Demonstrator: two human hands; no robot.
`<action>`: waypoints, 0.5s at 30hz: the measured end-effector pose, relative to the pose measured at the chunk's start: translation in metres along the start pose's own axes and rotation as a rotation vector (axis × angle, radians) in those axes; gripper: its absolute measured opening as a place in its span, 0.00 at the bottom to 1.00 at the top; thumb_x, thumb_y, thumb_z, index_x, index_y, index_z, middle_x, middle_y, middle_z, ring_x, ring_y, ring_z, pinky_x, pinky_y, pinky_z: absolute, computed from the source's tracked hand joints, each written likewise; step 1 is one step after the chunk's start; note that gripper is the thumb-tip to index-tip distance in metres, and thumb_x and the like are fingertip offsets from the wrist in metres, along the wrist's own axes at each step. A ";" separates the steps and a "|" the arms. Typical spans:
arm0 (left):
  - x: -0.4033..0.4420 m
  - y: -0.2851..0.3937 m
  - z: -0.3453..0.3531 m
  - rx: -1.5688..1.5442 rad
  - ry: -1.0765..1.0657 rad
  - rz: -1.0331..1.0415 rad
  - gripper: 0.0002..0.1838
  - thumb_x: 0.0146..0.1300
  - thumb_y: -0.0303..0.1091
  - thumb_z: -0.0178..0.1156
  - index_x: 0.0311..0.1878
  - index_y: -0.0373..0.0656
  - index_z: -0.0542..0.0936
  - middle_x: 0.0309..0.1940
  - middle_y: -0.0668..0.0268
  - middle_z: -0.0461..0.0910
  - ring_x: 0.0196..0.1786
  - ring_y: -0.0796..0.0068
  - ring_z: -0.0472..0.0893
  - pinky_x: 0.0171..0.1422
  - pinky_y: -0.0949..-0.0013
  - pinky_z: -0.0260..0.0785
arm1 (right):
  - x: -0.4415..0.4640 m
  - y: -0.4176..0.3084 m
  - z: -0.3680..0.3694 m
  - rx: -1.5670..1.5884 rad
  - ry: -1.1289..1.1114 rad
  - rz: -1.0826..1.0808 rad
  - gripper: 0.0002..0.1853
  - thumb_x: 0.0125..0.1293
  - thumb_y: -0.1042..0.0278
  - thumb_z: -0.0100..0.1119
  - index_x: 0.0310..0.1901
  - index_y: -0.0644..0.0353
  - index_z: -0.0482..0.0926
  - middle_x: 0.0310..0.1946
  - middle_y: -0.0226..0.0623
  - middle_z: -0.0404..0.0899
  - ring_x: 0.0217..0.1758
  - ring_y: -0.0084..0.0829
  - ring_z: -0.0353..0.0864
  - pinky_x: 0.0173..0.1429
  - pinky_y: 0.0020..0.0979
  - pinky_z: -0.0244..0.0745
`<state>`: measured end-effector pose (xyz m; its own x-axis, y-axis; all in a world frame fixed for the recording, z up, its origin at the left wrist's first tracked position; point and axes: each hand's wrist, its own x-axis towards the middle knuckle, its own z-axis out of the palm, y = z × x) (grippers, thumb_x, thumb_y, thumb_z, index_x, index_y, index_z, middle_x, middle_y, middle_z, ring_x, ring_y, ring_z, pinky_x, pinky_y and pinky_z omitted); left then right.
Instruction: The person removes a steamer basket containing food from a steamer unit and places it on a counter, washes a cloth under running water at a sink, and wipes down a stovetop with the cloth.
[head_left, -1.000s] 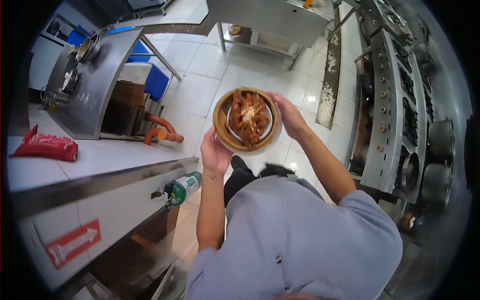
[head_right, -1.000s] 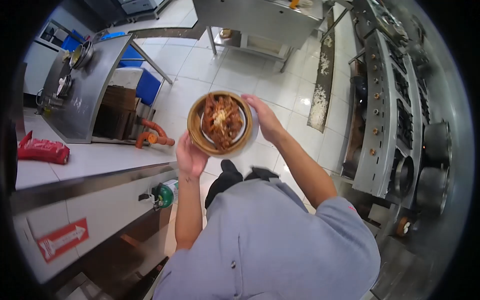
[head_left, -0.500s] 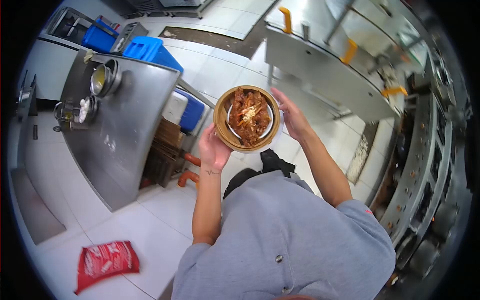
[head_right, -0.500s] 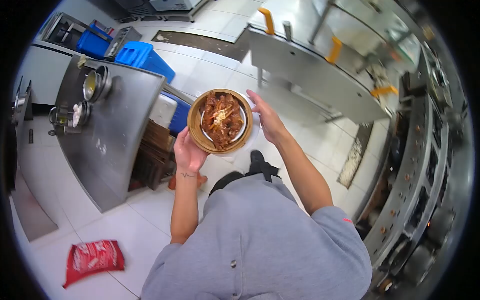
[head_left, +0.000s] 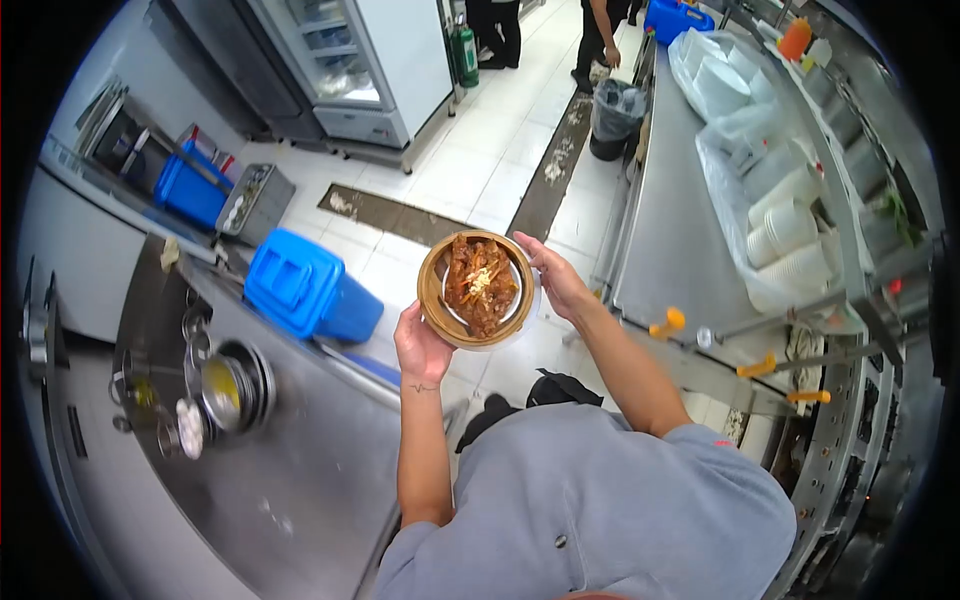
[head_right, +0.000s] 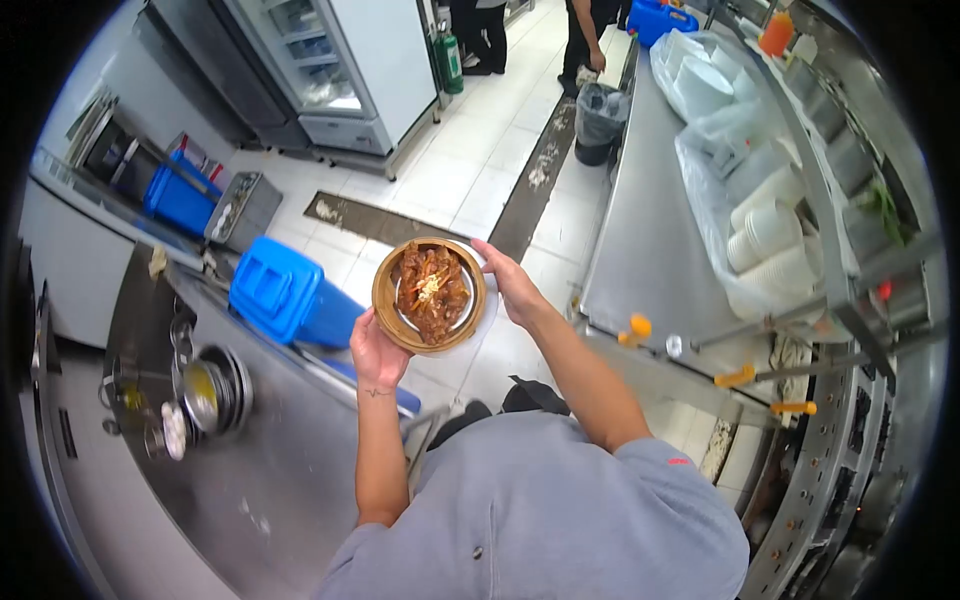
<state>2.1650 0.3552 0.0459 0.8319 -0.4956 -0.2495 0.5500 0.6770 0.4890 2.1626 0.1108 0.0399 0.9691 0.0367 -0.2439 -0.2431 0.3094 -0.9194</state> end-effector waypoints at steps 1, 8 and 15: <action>0.031 0.013 0.003 0.006 0.007 -0.018 0.28 0.64 0.47 0.45 0.63 0.42 0.64 0.62 0.58 0.66 0.64 0.58 0.67 0.65 0.50 0.62 | 0.030 -0.010 -0.006 0.022 0.028 -0.024 0.36 0.58 0.64 0.41 0.70 0.66 0.51 0.72 0.42 0.49 0.75 0.34 0.45 0.74 0.36 0.41; 0.226 0.079 0.003 -0.015 0.005 -0.043 0.31 0.62 0.48 0.45 0.66 0.44 0.62 0.65 0.59 0.64 0.65 0.57 0.65 0.66 0.49 0.59 | 0.227 -0.063 -0.044 0.194 0.085 0.003 0.34 0.58 0.66 0.42 0.68 0.65 0.57 0.71 0.40 0.52 0.75 0.34 0.45 0.76 0.34 0.37; 0.378 0.135 -0.005 -0.049 0.075 -0.003 0.32 0.60 0.49 0.46 0.66 0.45 0.63 0.64 0.59 0.64 0.65 0.58 0.65 0.67 0.50 0.59 | 0.415 -0.071 -0.079 0.359 -0.024 0.235 0.31 0.67 0.45 0.43 0.64 0.59 0.64 0.66 0.52 0.56 0.74 0.47 0.42 0.72 0.46 0.44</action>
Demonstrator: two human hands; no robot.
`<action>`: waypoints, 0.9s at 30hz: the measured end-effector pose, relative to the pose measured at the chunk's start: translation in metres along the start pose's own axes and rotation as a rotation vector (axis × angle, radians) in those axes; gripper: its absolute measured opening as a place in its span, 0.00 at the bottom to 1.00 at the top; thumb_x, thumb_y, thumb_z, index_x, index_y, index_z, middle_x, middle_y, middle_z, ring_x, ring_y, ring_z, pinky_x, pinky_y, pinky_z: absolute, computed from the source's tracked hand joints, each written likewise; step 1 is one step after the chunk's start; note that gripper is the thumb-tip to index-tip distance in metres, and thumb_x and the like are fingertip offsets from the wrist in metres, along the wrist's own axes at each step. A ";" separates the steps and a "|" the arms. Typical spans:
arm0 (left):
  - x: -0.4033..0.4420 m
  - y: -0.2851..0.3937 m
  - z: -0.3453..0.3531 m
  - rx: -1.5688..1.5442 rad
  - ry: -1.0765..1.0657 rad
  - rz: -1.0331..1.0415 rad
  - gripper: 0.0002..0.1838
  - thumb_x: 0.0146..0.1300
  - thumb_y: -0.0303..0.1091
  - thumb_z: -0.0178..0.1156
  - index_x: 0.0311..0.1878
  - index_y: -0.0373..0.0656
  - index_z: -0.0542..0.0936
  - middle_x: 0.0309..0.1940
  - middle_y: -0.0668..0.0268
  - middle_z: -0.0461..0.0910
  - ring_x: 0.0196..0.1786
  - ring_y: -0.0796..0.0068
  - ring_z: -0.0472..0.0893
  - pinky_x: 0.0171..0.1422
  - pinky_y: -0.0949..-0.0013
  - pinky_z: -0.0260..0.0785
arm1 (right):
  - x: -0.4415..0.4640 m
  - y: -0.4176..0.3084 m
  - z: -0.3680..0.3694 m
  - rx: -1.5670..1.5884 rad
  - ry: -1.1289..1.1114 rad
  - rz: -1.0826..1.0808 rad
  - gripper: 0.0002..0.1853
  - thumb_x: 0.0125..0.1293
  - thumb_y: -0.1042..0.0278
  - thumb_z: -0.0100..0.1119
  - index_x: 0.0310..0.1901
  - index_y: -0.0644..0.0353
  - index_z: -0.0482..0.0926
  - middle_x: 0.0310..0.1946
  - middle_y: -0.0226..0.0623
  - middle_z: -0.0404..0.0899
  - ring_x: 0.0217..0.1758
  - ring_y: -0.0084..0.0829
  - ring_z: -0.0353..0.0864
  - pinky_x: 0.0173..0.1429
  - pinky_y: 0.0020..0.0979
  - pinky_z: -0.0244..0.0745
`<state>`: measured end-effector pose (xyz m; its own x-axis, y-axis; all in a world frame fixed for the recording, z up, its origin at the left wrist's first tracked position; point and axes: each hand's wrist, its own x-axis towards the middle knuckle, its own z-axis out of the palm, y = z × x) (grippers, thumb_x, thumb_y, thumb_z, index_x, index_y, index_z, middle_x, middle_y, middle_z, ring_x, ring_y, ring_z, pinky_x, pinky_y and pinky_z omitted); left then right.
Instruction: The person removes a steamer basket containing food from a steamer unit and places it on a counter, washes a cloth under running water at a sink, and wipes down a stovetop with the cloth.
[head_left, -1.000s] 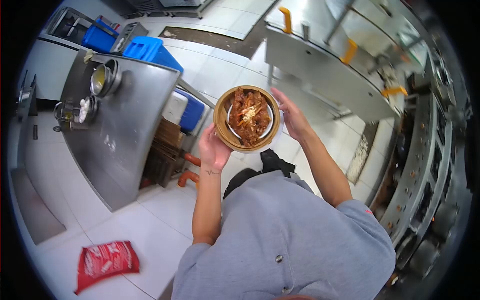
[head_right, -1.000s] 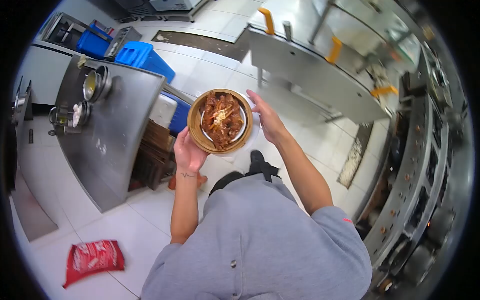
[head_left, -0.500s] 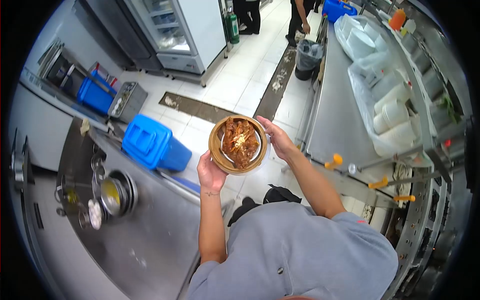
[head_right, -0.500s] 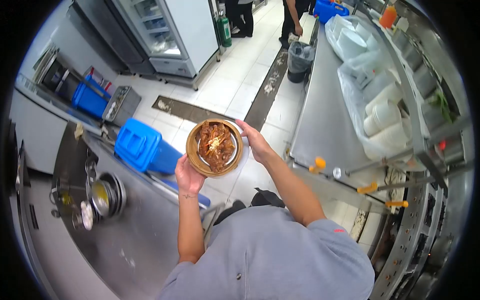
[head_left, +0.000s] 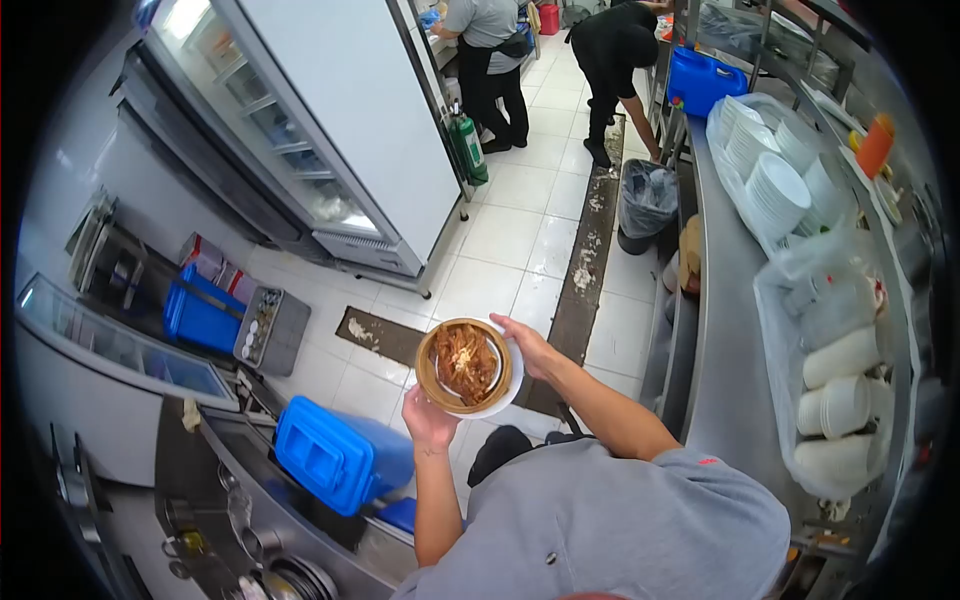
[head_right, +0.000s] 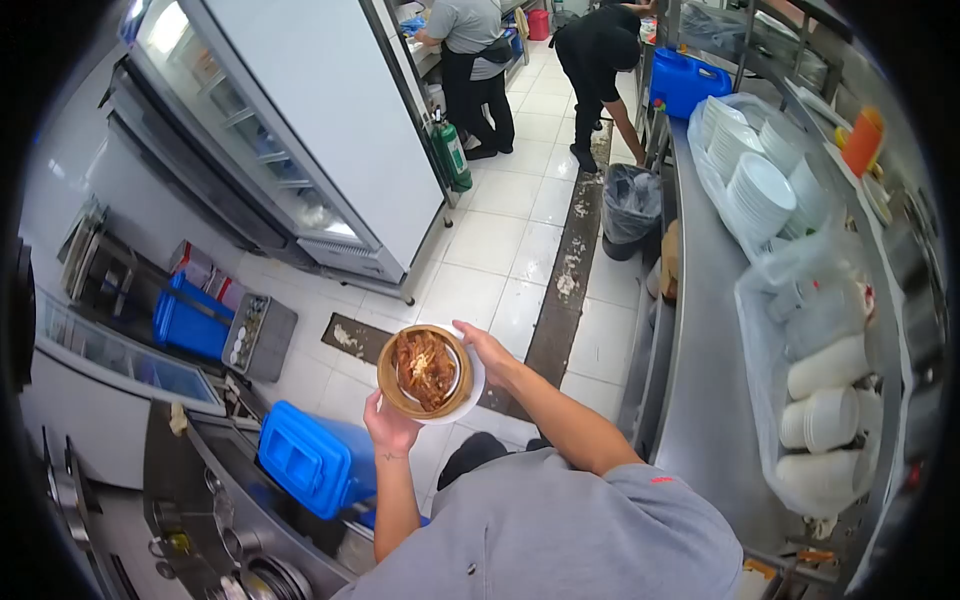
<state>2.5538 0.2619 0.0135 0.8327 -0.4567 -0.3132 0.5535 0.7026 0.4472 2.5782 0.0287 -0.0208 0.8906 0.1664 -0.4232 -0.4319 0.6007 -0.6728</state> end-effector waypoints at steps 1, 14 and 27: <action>0.024 0.007 0.005 -0.001 -0.003 -0.005 0.32 0.60 0.49 0.46 0.66 0.45 0.63 0.64 0.59 0.64 0.65 0.58 0.65 0.67 0.50 0.59 | 0.025 -0.007 -0.009 0.000 0.005 -0.003 0.31 0.67 0.45 0.43 0.64 0.59 0.64 0.66 0.52 0.56 0.74 0.47 0.42 0.72 0.46 0.44; 0.435 0.071 0.072 0.010 -0.116 -0.309 0.27 0.61 0.47 0.47 0.61 0.42 0.67 0.59 0.60 0.70 0.62 0.61 0.69 0.64 0.53 0.62 | 0.261 -0.225 -0.116 -0.005 0.278 -0.329 0.34 0.53 0.67 0.44 0.65 0.65 0.61 0.63 0.43 0.62 0.69 0.35 0.55 0.72 0.32 0.47; 0.785 0.032 0.189 0.156 -0.199 -0.578 0.24 0.63 0.47 0.44 0.59 0.44 0.68 0.55 0.58 0.72 0.57 0.59 0.72 0.59 0.50 0.65 | 0.402 -0.416 -0.280 0.202 0.470 -0.624 0.28 0.57 0.70 0.42 0.61 0.67 0.62 0.58 0.37 0.67 0.65 0.31 0.62 0.69 0.31 0.54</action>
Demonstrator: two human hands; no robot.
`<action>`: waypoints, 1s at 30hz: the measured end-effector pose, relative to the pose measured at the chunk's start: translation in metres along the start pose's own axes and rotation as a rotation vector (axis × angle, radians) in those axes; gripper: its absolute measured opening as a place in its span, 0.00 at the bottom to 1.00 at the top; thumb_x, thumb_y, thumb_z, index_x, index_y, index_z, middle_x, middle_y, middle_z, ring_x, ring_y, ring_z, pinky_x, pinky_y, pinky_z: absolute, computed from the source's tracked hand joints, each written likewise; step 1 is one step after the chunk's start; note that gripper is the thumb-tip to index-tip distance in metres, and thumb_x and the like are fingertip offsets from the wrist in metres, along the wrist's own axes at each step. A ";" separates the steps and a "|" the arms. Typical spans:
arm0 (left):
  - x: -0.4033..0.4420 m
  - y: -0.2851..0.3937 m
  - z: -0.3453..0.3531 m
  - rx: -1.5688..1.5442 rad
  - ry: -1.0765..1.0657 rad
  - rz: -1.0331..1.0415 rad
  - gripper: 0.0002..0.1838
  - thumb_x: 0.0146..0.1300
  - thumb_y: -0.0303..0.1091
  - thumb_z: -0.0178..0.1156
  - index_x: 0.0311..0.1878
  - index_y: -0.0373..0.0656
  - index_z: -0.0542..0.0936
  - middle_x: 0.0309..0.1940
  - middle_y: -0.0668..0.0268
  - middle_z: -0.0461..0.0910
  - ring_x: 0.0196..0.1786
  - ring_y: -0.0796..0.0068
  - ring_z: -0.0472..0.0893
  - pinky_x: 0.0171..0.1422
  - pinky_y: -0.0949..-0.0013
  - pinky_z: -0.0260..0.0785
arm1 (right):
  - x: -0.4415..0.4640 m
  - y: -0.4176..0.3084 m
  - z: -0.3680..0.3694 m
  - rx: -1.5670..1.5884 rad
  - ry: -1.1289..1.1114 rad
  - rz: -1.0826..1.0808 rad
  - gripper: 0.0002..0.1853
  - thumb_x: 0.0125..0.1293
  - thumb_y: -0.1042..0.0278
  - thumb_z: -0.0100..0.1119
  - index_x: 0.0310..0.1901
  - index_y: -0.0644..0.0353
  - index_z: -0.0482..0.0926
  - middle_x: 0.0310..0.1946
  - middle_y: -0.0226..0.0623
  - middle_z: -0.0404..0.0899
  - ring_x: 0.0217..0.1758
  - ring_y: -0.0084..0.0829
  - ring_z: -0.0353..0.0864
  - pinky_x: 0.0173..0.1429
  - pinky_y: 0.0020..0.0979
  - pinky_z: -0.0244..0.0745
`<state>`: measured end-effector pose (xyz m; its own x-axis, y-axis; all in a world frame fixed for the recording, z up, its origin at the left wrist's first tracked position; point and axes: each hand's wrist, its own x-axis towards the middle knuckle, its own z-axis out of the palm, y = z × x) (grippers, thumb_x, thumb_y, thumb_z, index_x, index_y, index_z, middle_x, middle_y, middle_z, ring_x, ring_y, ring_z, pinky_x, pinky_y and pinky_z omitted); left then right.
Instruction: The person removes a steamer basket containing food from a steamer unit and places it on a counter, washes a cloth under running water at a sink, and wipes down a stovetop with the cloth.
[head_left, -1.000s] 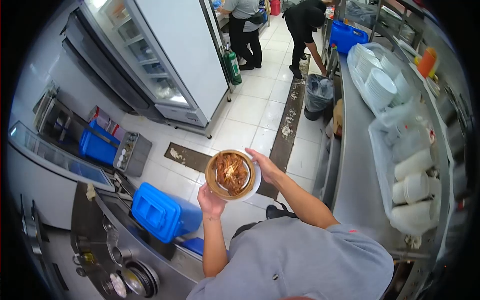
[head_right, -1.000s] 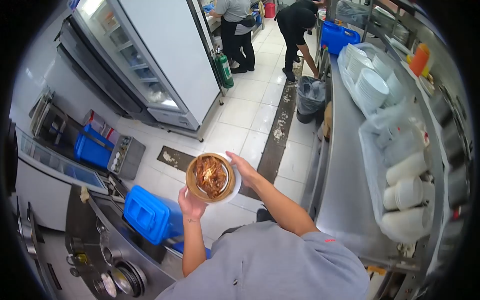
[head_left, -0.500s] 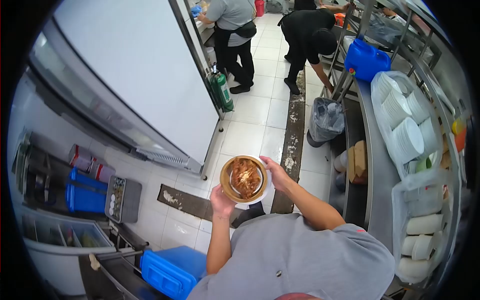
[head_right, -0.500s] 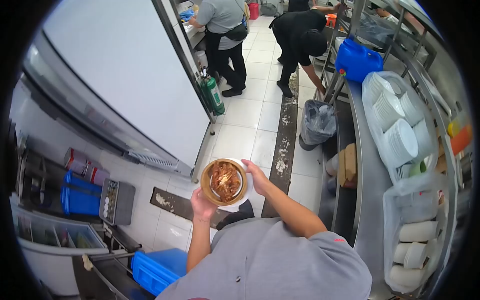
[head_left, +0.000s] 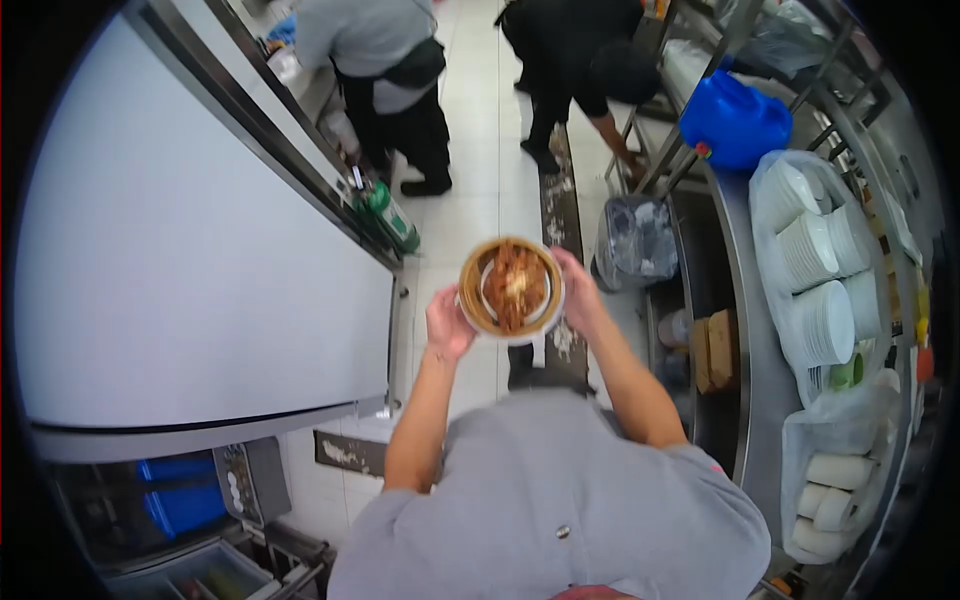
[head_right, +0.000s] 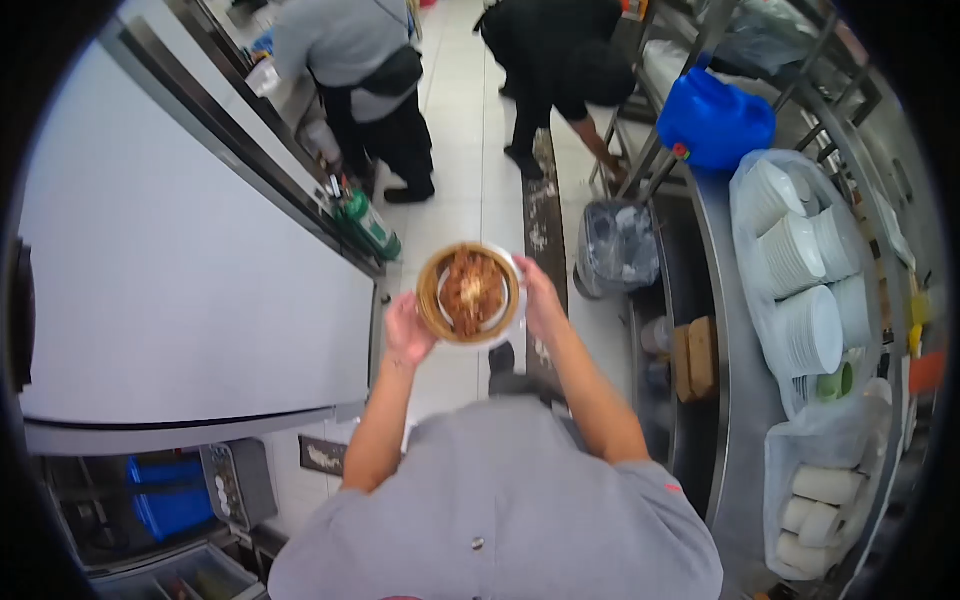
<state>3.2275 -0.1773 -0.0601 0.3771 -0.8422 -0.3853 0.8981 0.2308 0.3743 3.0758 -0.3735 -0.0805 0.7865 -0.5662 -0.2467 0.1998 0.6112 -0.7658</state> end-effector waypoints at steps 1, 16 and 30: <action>0.019 0.006 -0.007 -0.008 -0.001 -0.005 0.25 0.64 0.47 0.43 0.60 0.43 0.67 0.57 0.59 0.71 0.58 0.59 0.71 0.60 0.49 0.64 | 0.020 -0.006 -0.001 -0.023 -0.001 0.015 0.28 0.58 0.70 0.42 0.62 0.67 0.62 0.59 0.38 0.66 0.65 0.31 0.62 0.69 0.32 0.54; 0.233 0.131 0.037 -0.016 0.056 -0.006 0.26 0.63 0.48 0.44 0.61 0.43 0.66 0.58 0.59 0.68 0.60 0.57 0.69 0.60 0.44 0.60 | 0.284 -0.068 0.011 -0.088 -0.005 0.105 0.30 0.57 0.66 0.46 0.62 0.68 0.62 0.59 0.39 0.67 0.64 0.30 0.63 0.69 0.30 0.54; 0.423 0.214 0.081 -0.012 0.086 -0.084 0.24 0.61 0.48 0.49 0.56 0.43 0.69 0.57 0.56 0.70 0.59 0.55 0.71 0.62 0.44 0.61 | 0.468 -0.119 -0.018 0.006 0.055 0.067 0.29 0.56 0.69 0.43 0.62 0.67 0.62 0.58 0.39 0.68 0.62 0.31 0.66 0.68 0.32 0.57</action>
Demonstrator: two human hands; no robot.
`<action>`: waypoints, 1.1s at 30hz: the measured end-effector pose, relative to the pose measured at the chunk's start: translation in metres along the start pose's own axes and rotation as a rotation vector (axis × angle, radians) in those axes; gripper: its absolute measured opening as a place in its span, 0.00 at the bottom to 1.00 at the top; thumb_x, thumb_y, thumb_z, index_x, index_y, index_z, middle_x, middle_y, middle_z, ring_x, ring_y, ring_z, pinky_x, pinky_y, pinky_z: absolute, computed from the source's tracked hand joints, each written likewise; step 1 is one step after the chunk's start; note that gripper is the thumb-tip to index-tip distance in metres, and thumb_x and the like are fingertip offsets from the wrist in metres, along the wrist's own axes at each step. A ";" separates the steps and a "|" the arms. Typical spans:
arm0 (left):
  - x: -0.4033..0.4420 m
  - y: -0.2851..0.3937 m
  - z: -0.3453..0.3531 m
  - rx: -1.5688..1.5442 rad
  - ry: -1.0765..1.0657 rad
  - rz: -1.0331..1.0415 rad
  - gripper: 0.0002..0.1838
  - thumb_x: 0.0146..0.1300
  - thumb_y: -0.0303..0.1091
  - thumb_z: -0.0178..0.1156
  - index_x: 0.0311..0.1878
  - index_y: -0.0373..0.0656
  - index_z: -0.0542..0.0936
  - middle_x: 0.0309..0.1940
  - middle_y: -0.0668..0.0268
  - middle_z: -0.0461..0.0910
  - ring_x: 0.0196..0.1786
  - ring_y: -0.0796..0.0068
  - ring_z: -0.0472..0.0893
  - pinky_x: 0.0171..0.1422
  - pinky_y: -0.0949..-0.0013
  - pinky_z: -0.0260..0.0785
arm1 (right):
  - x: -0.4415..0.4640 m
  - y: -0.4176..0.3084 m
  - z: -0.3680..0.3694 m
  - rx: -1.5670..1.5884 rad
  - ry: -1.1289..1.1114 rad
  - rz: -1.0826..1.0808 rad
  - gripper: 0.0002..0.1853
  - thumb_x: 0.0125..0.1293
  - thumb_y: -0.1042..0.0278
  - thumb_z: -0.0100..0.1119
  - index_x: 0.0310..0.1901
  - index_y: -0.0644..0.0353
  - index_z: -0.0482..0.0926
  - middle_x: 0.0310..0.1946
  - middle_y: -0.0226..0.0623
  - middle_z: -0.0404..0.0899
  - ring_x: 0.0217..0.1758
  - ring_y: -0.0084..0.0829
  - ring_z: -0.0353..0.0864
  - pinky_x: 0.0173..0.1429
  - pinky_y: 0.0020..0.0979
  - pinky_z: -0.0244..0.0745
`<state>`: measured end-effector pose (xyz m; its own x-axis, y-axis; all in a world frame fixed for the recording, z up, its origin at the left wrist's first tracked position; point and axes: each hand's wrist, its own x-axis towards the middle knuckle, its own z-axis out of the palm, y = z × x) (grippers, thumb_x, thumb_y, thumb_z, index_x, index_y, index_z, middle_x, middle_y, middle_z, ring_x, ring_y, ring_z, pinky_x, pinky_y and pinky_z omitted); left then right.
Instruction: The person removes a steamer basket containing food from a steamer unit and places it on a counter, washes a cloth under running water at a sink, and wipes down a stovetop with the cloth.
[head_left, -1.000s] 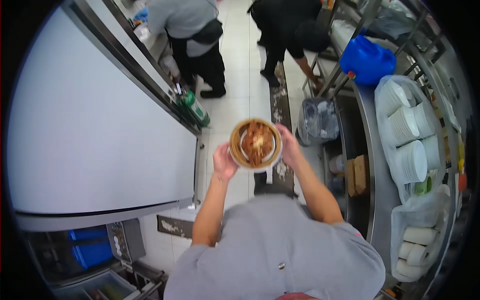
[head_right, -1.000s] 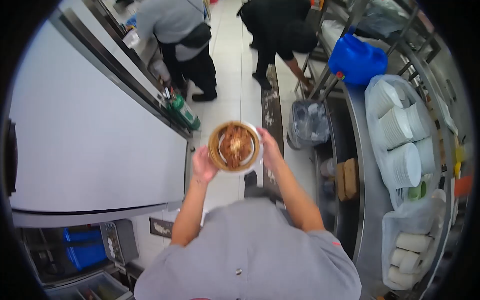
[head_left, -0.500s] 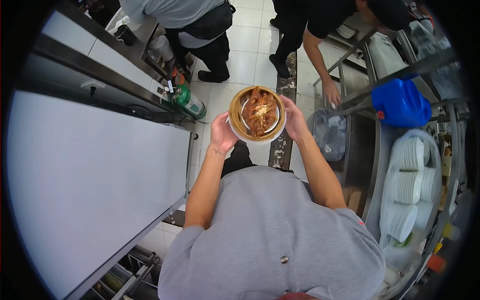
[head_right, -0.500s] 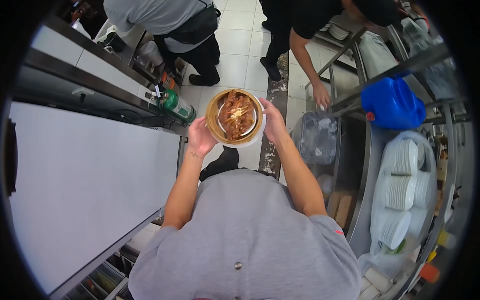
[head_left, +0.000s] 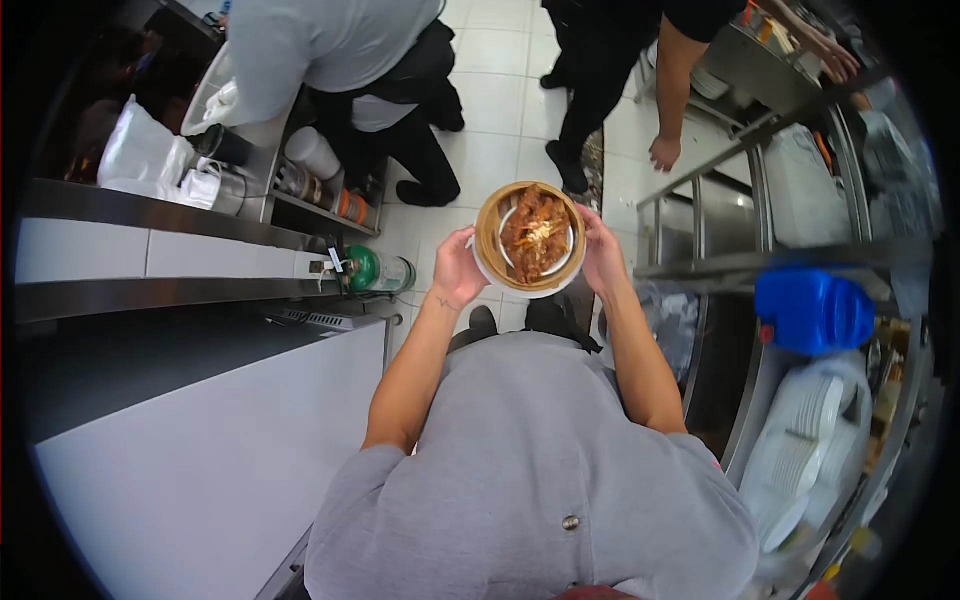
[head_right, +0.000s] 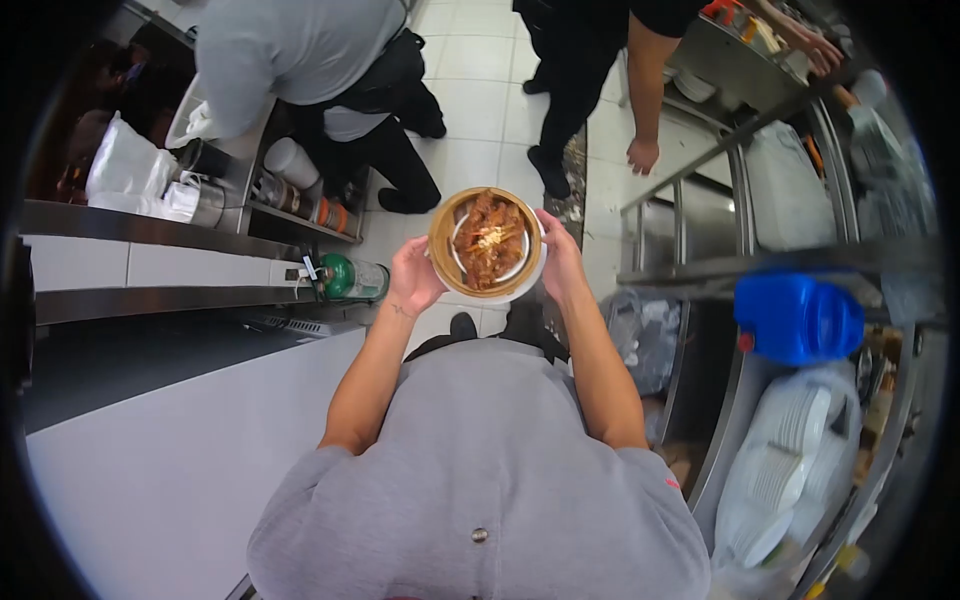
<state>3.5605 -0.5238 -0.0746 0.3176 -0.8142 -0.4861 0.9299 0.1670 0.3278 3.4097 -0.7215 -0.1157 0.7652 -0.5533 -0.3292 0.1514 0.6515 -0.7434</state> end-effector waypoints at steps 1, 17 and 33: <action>0.011 0.003 0.006 0.012 -0.003 -0.022 0.25 0.61 0.48 0.49 0.58 0.43 0.68 0.58 0.55 0.69 0.60 0.54 0.69 0.63 0.43 0.59 | 0.012 -0.005 -0.005 0.026 -0.017 0.003 0.28 0.56 0.69 0.42 0.61 0.67 0.64 0.58 0.38 0.69 0.62 0.31 0.66 0.68 0.32 0.57; 0.154 0.052 0.068 -0.022 0.019 0.070 0.26 0.60 0.46 0.49 0.59 0.43 0.67 0.58 0.55 0.66 0.61 0.54 0.67 0.62 0.39 0.57 | 0.170 -0.093 -0.020 -0.112 -0.036 0.065 0.30 0.57 0.63 0.47 0.62 0.67 0.63 0.58 0.38 0.66 0.65 0.32 0.58 0.70 0.33 0.50; 0.380 0.152 0.118 -0.008 -0.020 -0.002 0.26 0.61 0.47 0.47 0.59 0.45 0.68 0.58 0.58 0.68 0.62 0.58 0.68 0.64 0.43 0.59 | 0.386 -0.167 -0.041 -0.055 0.059 0.017 0.33 0.53 0.69 0.44 0.64 0.71 0.59 0.63 0.42 0.62 0.68 0.34 0.58 0.72 0.34 0.49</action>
<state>3.8007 -0.8733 -0.1141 0.3117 -0.8256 -0.4704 0.9321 0.1695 0.3201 3.6536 -1.0655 -0.1423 0.7288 -0.5730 -0.3749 0.1025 0.6326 -0.7677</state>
